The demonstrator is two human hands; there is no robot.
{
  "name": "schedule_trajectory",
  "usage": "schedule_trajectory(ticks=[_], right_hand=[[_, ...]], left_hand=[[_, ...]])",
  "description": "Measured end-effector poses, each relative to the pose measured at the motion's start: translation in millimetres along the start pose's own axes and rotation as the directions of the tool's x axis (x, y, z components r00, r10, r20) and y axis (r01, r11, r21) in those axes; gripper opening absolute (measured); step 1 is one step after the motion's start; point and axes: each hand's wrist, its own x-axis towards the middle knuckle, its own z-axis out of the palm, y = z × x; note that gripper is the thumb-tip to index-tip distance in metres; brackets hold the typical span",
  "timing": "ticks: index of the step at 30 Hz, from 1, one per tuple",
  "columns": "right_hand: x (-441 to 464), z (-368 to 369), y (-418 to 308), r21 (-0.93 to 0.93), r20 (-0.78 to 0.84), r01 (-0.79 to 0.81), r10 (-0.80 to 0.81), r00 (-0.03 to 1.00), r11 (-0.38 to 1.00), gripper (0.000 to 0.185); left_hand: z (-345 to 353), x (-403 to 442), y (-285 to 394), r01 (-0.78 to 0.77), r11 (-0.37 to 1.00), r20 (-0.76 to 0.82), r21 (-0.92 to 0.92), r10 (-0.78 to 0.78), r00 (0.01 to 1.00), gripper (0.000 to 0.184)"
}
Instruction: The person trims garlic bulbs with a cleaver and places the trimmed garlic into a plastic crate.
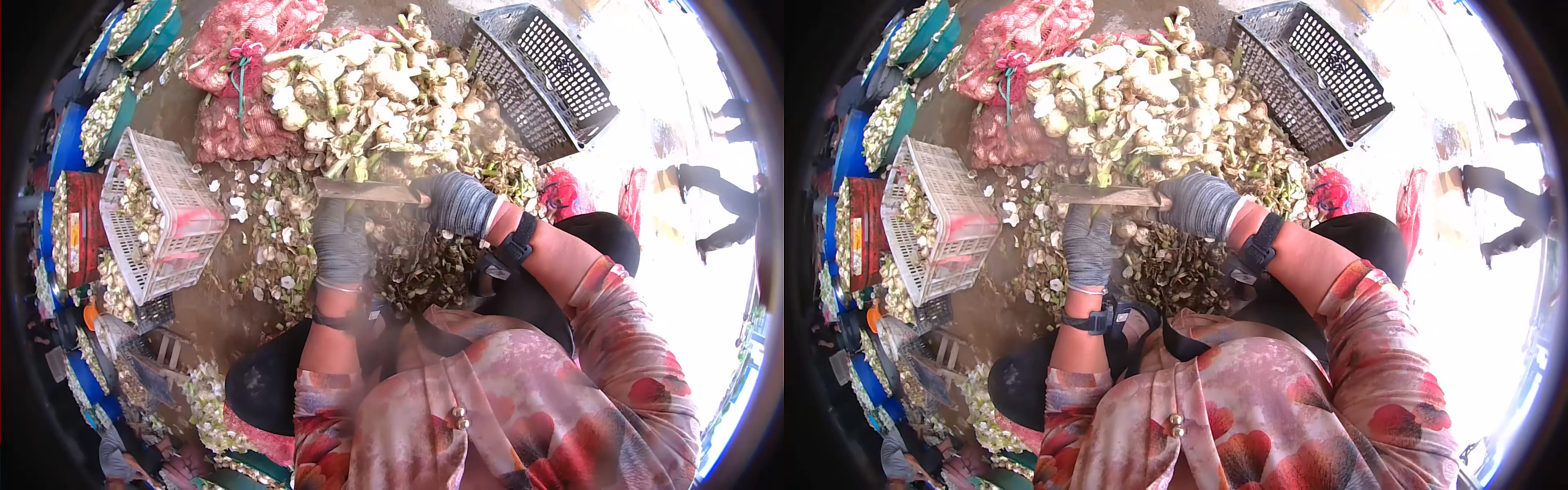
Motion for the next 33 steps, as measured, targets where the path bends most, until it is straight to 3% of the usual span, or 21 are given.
schedule_trajectory(ticks=[1, 2, 3, 4, 5, 6, 7, 9, 10, 11, 13, 15, 18, 22, 25, 28, 29, 30, 31, 32, 33], right_hand=[[10.3, 1.6, 14.1, -0.035, 0.093, -0.131, 0.133, 0.987, 0.991, 0.039], [20.6, 22.9, 50.2, -0.318, -0.005, 0.065, -0.070, 0.998, 0.946, 0.041], [40.2, 34.3, 76.4, -0.061, 0.093, -0.245, 0.250, 0.964, 0.968, 0.044], [37.6, 49.5, 99.4, 0.198, -0.033, -0.217, 0.228, 0.973, 0.956, 0.044], [34.5, 47.0, 94.4, 0.279, -0.119, -0.188, 0.229, 0.966, 0.942, 0.044], [31.2, 44.3, 89.4, 0.353, -0.204, -0.145, 0.228, 0.952, 0.924, 0.044], [14.7, 20.7, 56.6, 0.275, -0.257, -0.152, 0.225, 0.940, 0.949, 0.043], [4.3, 5.9, 27.8, 0.400, -0.290, -0.068, 0.197, 0.937, 0.914, 0.037], [1.2, 3.0, 19.6, 0.408, -0.284, -0.046, 0.174, 0.943, 0.912, 0.037], [1.2, 2.1, 14.8, 0.413, -0.281, -0.023, 0.151, 0.948, 0.911, 0.037], [2.7, 3.7, 17.0, 0.393, -0.258, -0.028, 0.140, 0.956, 0.919, 0.043], [6.6, 4.7, 15.5, 0.324, -0.250, -0.056, 0.142, 0.958, 0.944, 0.044], [7.4, 5.6, 11.9, 0.330, -0.250, -0.067, 0.156, 0.956, 0.941, 0.037], [11.4, 17.8, 15.6, 0.333, -0.217, -0.062, 0.141, 0.966, 0.941, 0.031], [16.7, 18.9, 6.0, 0.220, -0.123, -0.108, 0.138, 0.983, 0.969, 0.031], [18.9, 32.0, 11.7, -0.005, -0.066, -0.016, 0.016, 0.998, 1.000, 0.023], [20.2, 38.3, 14.9, -0.055, -0.018, -0.003, 0.002, 1.000, 0.998, 0.020], [20.0, 38.5, 13.5, -0.071, 0.010, 0.024, -0.023, 1.000, 0.997, 0.020], [20.3, 37.8, 11.0, -0.087, 0.034, 0.049, -0.046, 0.998, 0.995, 0.021], [22.7, 40.2, 10.6, -0.063, 0.022, 0.080, -0.079, 0.997, 0.995, 0.022], [28.8, 50.9, 14.4, -0.083, 0.006, 0.095, -0.095, 0.996, 0.992, 0.022]], left_hand=[[-9.3, 2.8, 2.9, -0.041, 0.990, -0.109, 0.138, 0.056, 0.993, 0.028], [-29.3, 11.3, -3.9, 0.028, 0.999, -0.258, 0.041, -0.017, 0.966, 0.028], [-60.8, 22.7, -15.2, 0.082, 0.995, -0.396, -0.064, -0.101, 0.913, 0.027], [-103.7, 35.0, -9.0, 0.072, 0.992, -0.543, -0.100, -0.115, 0.832, 0.031], [-137.7, 43.3, -5.5, -0.086, 0.961, -0.646, -0.262, -0.108, 0.756, 0.038], [-180.8, 55.1, -23.4, -0.283, 0.721, -0.608, -0.633, -0.236, 0.758, 0.049], [-218.6, 60.1, -27.7, -0.390, 0.351, -0.515, -0.851, -0.417, 0.749, 0.056], [-262.4, 69.7, -87.5, -0.319, 0.240, -0.398, -0.917, -0.518, 0.757, 0.062], [-231.7, 77.8, -78.2, -0.195, 0.409, -0.417, -0.891, -0.569, 0.709, 0.058], [-196.9, 92.2, -67.9, -0.056, 0.551, -0.447, -0.832, -0.607, 0.657, 0.055], [-159.8, 113.5, -164.2, 0.251, 0.946, -0.411, -0.203, -0.315, 0.855, 0.040], [-104.0, 115.7, -185.2, 0.390, 0.890, -0.168, 0.234, -0.359, 0.918, 0.035], [-60.8, 107.7, -223.5, 0.205, 0.642, -0.014, 0.739, -0.289, 0.957, 0.051], [-40.4, 76.4, -221.0, 0.339, 0.372, -0.067, 0.864, -0.582, 0.810, 0.057], [-31.7, 49.1, -238.4, 0.199, 0.365, -0.002, 0.910, -0.475, 0.880, 0.050], [-8.7, 24.0, -204.3, 0.475, 0.826, -0.032, 0.303, -0.489, 0.872, 0.028], [0.3, 20.6, -195.9, 0.470, 0.831, -0.026, 0.298, -0.485, 0.874, 0.028], [9.0, 18.4, -190.5, 0.538, 0.836, 0.011, -0.110, -0.540, 0.842, 0.027], [17.1, 18.1, -184.8, 0.529, 0.689, 0.075, -0.496, -0.573, 0.816, 0.025], [24.4, 19.5, -178.7, 0.451, 0.414, 0.156, -0.791, -0.576, 0.803, 0.025], [29.2, 21.5, -168.3, 0.446, 0.416, 0.162, -0.793, -0.562, 0.811, 0.025]])
